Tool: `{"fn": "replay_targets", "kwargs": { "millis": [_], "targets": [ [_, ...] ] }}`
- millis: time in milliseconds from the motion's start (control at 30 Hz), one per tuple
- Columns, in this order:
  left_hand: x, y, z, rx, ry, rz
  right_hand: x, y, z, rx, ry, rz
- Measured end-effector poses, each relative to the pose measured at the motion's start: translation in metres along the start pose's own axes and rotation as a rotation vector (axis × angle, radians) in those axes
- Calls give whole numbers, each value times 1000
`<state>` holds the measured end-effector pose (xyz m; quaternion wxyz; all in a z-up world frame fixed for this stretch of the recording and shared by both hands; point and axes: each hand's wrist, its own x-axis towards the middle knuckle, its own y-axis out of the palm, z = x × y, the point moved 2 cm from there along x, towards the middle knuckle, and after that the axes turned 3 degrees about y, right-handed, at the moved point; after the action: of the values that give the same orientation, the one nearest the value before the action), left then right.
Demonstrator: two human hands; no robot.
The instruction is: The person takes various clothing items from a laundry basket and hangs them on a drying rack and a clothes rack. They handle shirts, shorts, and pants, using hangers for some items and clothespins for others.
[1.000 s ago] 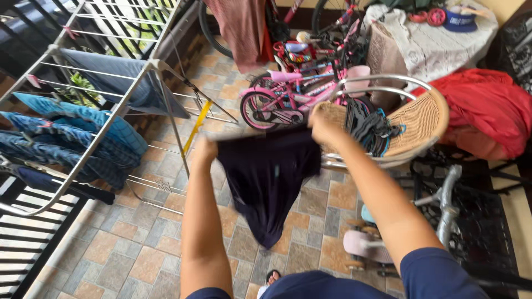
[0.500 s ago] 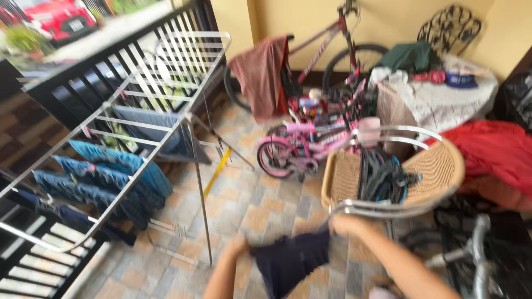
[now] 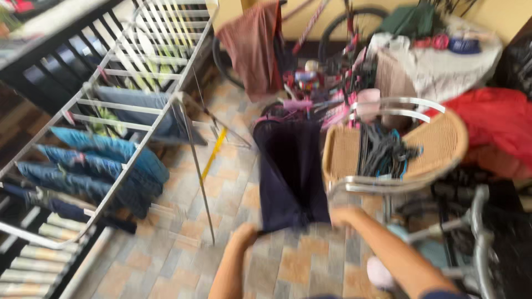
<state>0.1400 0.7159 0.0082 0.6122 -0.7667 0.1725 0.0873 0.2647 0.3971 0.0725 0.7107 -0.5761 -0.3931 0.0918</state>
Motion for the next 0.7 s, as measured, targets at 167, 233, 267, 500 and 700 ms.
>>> {"fn": "replay_targets", "kwargs": {
  "millis": [167,233,267,500,700],
  "targets": [
    [45,-29,60,-220,-317,-408,20,54,-46,239,3,110],
    [52,-44,58,-300,-344,-472,16,54,-46,341,73,-19],
    [53,-58,49,-346,-339,-498,19,49,-46,400,240,46],
    [41,-167,-17,-361,-180,-925,27,-8,-38,703,789,274],
    [52,-221,-94,-486,-303,-733,22,22,-80,1062,521,320]
  ]
}}
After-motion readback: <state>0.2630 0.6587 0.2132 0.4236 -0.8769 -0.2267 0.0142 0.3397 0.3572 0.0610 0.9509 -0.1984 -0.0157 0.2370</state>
